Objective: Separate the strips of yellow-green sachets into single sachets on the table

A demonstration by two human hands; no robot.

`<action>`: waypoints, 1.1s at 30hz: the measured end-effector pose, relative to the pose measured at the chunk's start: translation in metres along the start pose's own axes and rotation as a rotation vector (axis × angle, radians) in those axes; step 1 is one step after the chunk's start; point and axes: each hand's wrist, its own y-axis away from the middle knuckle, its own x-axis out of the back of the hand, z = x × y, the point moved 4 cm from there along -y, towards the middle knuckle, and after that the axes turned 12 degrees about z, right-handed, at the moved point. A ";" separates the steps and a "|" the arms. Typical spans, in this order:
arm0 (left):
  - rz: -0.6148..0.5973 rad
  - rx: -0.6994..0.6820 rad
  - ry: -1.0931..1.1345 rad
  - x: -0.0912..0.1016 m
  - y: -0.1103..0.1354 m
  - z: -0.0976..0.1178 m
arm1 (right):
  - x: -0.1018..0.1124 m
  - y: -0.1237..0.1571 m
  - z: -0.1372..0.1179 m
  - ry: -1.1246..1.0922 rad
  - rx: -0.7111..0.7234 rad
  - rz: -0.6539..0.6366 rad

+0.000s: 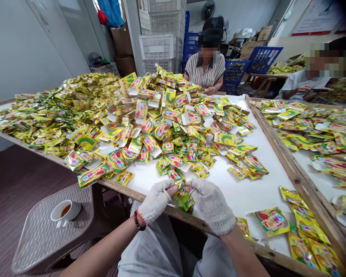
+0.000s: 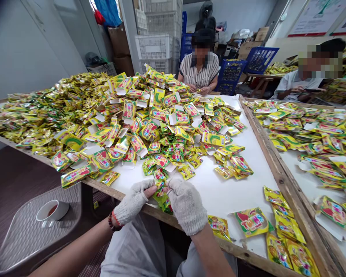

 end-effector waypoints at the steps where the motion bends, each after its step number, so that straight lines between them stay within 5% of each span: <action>1: 0.002 -0.011 0.006 -0.001 0.001 0.001 | -0.001 -0.001 0.001 -0.002 0.008 0.008; 4: 0.021 -0.014 0.028 -0.004 0.002 0.002 | -0.008 0.001 0.006 -0.044 -0.019 0.052; 8: 0.089 -0.011 0.045 -0.003 -0.002 0.001 | -0.017 0.012 0.019 -0.282 -0.237 0.180; 15: -0.029 -0.188 -0.162 -0.006 -0.006 0.005 | -0.033 0.020 0.022 -0.604 -0.412 -0.106; 18: -0.008 -0.412 -0.498 0.013 -0.023 0.018 | -0.028 0.016 0.027 -0.519 -0.390 -0.044; 21: 0.197 -0.640 -0.950 0.051 -0.061 0.034 | -0.025 0.015 0.034 -0.458 -0.416 0.030; 25: 0.290 -0.688 -1.342 0.088 -0.116 0.042 | -0.029 0.015 0.036 -0.483 -0.424 0.030; 29: 0.231 -0.777 -1.421 0.095 -0.128 0.054 | -0.032 0.014 0.037 -0.503 -0.403 0.043; 33: 0.231 -0.794 -1.256 0.085 -0.098 0.067 | -0.028 0.015 0.045 -0.506 -0.432 0.218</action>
